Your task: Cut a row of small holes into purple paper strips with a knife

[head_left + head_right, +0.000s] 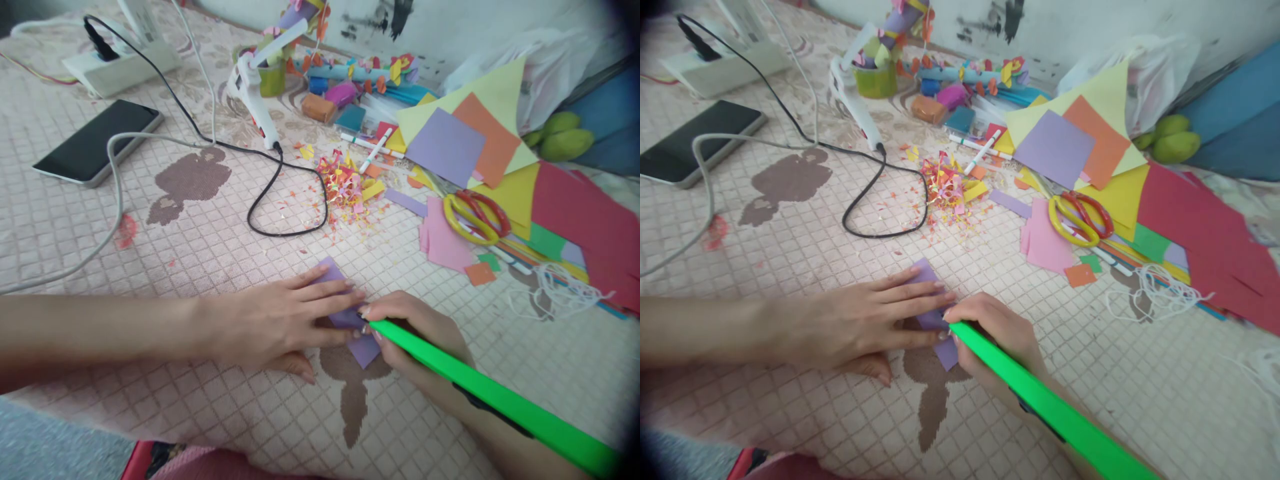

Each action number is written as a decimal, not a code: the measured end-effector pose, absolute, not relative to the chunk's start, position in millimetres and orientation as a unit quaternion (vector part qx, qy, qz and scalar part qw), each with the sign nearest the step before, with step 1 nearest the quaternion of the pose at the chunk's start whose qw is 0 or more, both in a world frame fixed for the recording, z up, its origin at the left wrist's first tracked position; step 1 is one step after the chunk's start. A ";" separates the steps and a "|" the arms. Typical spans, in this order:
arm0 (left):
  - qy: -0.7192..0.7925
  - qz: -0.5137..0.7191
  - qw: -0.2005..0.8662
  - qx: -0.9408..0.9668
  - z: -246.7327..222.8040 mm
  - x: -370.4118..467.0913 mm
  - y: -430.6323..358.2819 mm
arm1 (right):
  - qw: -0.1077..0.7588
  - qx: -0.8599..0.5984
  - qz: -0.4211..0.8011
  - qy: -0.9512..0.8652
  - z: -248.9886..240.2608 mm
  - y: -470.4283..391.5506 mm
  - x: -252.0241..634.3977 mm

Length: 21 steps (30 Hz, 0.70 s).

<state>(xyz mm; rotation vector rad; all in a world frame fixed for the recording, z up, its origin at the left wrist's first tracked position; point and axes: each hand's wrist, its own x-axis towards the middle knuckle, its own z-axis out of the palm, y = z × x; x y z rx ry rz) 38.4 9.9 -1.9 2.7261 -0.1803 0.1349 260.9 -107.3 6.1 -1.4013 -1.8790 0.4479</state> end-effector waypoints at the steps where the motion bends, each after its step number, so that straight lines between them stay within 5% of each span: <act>1: -0.066 0.047 0.209 0.975 -2.0 38.8 11.2 | 0.369 -0.548 0.174 -0.730 6.4 -107.4 260.9; 21: -0.004 0.057 0.133 0.990 1.2 37.7 -6.2 | 0.364 -0.575 0.197 -0.706 10.2 -110.8 259.1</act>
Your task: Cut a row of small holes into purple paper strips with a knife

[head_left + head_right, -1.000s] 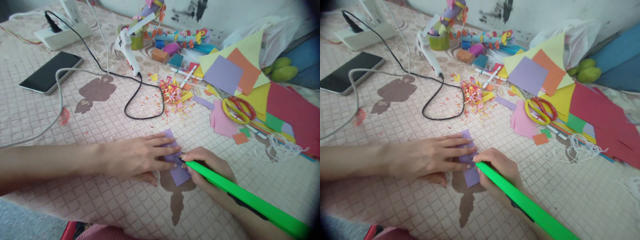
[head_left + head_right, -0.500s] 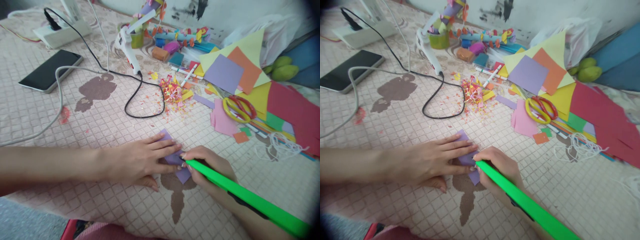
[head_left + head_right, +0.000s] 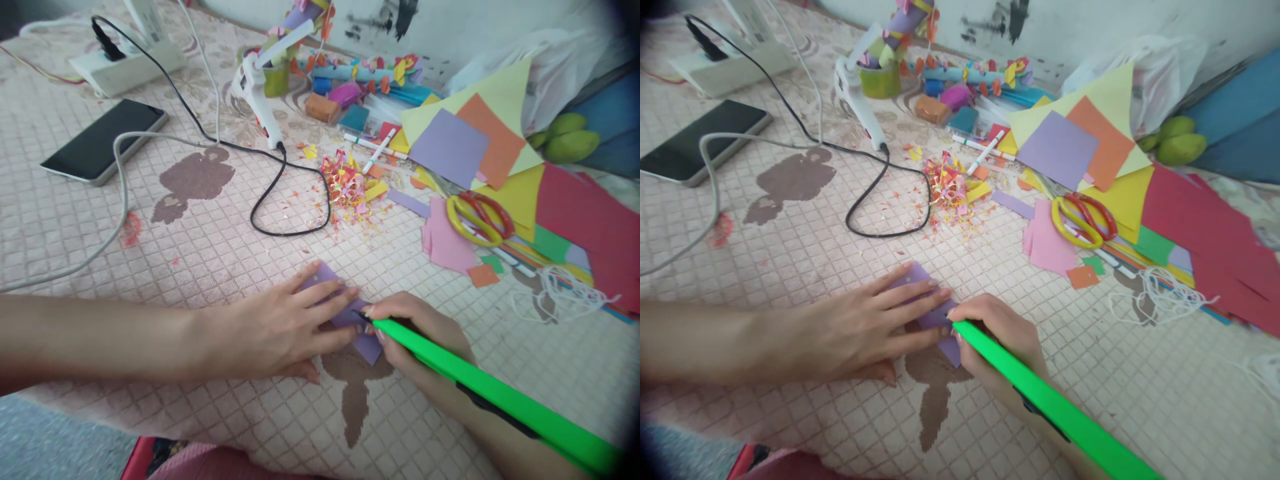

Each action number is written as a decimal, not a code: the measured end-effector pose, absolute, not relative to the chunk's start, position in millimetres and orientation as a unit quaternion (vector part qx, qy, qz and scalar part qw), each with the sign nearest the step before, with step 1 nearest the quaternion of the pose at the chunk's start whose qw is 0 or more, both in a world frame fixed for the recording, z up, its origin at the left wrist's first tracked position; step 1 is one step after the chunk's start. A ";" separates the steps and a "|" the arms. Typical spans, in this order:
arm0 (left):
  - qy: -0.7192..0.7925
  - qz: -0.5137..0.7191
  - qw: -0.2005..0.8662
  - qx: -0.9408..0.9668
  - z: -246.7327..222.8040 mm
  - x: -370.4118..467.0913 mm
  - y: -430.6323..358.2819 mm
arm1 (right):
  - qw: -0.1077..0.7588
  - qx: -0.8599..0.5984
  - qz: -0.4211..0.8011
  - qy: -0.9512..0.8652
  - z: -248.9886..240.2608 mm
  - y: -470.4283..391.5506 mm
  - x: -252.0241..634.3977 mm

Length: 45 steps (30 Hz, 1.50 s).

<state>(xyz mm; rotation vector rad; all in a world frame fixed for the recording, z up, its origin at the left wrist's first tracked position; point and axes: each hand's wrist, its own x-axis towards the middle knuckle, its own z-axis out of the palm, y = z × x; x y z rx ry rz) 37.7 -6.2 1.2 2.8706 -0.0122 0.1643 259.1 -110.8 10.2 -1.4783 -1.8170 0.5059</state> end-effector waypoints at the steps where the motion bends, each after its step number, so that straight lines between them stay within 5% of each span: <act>1: -0.006 0.059 0.133 0.989 1.8 37.2 -5.8 | 0.364 -0.572 0.199 -0.708 10.3 -110.8 259.0; 8: -0.057 0.027 0.169 0.984 3.8 35.9 10.4 | 0.362 -0.559 0.169 -0.727 9.0 -110.1 257.6; 32: 0.026 0.042 0.008 0.999 7.8 36.1 -14.8 | 0.371 -0.559 0.177 -0.720 0.2 -114.2 261.4; 45: -0.015 0.036 0.061 0.997 1.9 34.5 1.4 | 0.372 -0.559 0.152 -0.725 2.7 -111.1 259.6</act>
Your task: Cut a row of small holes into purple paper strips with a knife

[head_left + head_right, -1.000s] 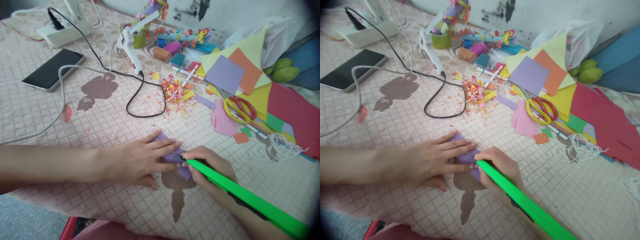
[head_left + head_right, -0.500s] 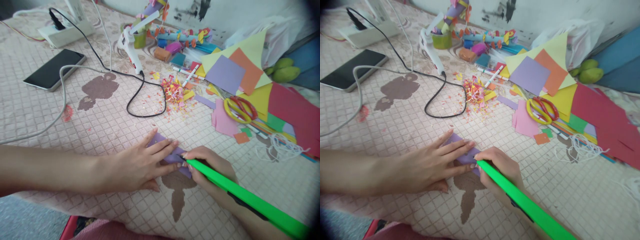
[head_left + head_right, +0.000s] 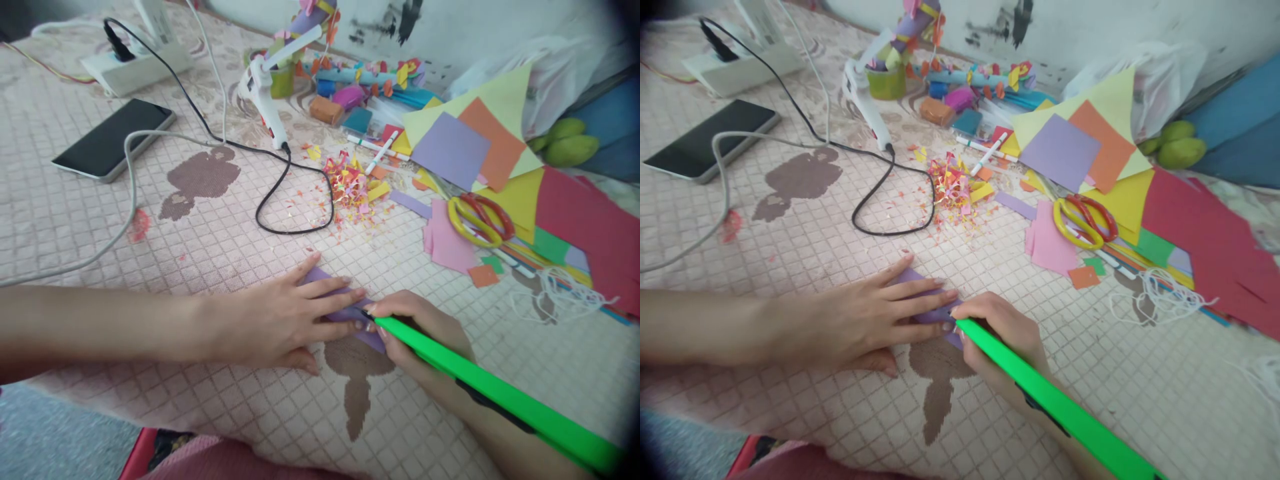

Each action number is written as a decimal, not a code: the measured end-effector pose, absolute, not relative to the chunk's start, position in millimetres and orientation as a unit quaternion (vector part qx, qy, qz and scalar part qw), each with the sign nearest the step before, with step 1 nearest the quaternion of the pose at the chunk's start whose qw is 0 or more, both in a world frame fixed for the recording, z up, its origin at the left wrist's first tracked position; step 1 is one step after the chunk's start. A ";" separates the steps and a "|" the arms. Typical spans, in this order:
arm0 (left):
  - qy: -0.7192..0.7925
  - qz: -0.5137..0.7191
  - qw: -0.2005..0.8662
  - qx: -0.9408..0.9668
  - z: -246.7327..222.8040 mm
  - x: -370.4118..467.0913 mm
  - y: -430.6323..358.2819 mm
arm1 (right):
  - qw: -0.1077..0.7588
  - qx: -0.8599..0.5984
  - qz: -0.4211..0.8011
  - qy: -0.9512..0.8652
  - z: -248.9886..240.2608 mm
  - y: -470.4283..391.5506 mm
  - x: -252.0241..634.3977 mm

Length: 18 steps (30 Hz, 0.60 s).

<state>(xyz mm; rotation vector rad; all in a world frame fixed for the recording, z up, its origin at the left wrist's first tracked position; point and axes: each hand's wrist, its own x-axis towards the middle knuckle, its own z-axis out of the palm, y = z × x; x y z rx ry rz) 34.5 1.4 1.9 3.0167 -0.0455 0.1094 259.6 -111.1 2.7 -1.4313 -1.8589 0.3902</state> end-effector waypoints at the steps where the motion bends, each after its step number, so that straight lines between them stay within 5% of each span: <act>1: -0.012 0.035 0.059 0.998 2.6 34.6 0.2 | 0.371 -0.560 0.155 -0.724 2.5 -111.4 259.9; 18: 0.001 0.048 0.057 0.997 3.1 35.1 -5.1 | 0.371 -0.565 0.174 -0.716 4.7 -113.6 261.3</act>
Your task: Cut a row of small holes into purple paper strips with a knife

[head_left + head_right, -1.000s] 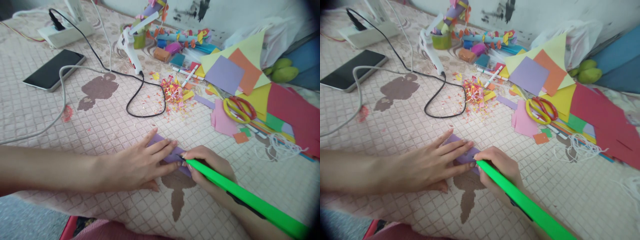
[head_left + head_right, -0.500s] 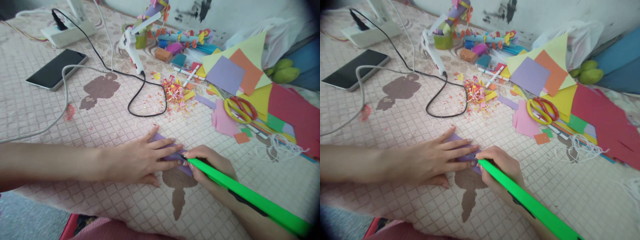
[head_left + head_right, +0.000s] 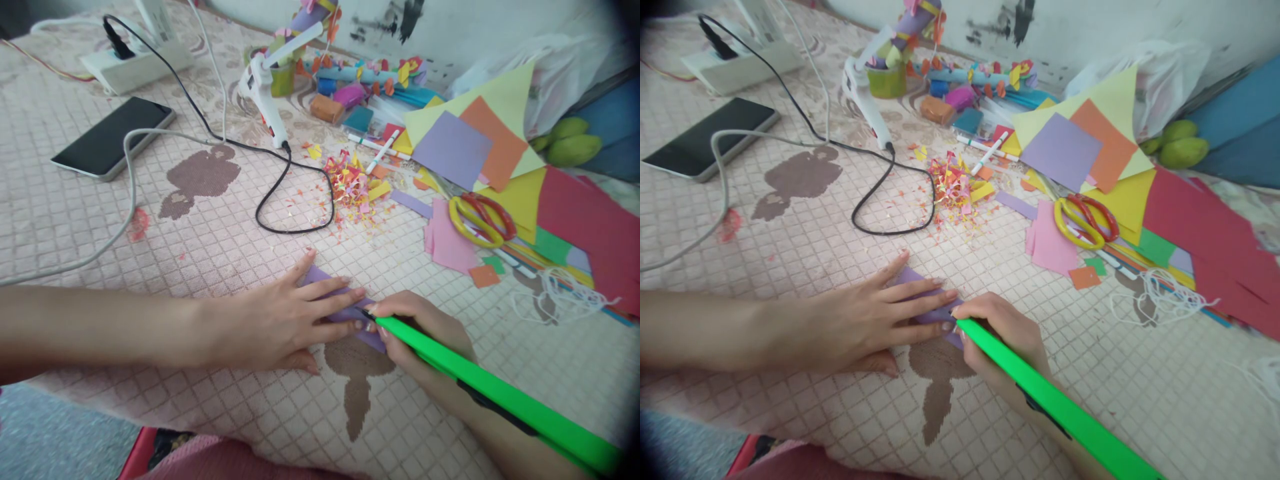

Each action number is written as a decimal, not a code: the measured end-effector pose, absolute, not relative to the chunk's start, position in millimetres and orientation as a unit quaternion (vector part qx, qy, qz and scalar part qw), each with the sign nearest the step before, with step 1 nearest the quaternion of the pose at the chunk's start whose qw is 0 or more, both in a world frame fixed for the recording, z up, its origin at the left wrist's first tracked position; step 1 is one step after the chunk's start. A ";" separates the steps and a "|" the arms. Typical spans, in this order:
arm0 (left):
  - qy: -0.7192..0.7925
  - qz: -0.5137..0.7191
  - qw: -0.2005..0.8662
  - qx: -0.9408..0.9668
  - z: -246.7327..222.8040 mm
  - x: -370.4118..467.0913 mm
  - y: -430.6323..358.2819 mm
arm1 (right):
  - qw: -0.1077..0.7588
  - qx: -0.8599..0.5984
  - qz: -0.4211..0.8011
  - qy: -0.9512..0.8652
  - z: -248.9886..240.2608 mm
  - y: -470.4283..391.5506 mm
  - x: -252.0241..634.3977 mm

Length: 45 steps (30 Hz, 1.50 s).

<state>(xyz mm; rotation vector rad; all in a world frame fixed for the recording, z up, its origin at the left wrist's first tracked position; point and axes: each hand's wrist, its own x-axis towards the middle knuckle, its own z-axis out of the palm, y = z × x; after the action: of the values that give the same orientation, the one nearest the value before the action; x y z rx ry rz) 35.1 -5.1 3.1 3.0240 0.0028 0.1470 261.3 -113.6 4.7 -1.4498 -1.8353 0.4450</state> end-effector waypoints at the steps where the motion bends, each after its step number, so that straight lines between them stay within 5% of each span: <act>1: 0.002 0.047 0.058 0.997 3.2 35.2 -5.5 | 0.370 -0.565 0.176 -0.716 5.0 -113.6 261.3; 13: -0.021 -0.003 0.126 0.992 15.6 33.7 11.1 | 0.373 -0.547 0.164 -0.731 1.9 -110.9 262.2; 35: 0.040 0.040 0.045 0.997 7.1 32.7 -13.8 | 0.367 -0.536 0.166 -0.742 3.8 -109.5 264.2; 45: -0.009 0.021 0.087 0.996 12.7 32.3 5.5 | 0.370 -0.528 0.175 -0.744 1.9 -109.3 266.3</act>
<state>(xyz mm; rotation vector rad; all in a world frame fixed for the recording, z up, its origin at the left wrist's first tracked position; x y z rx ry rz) 32.3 5.5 12.7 2.9662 -0.0254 0.0621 266.3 -109.3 1.9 -1.3547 -1.9093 0.4488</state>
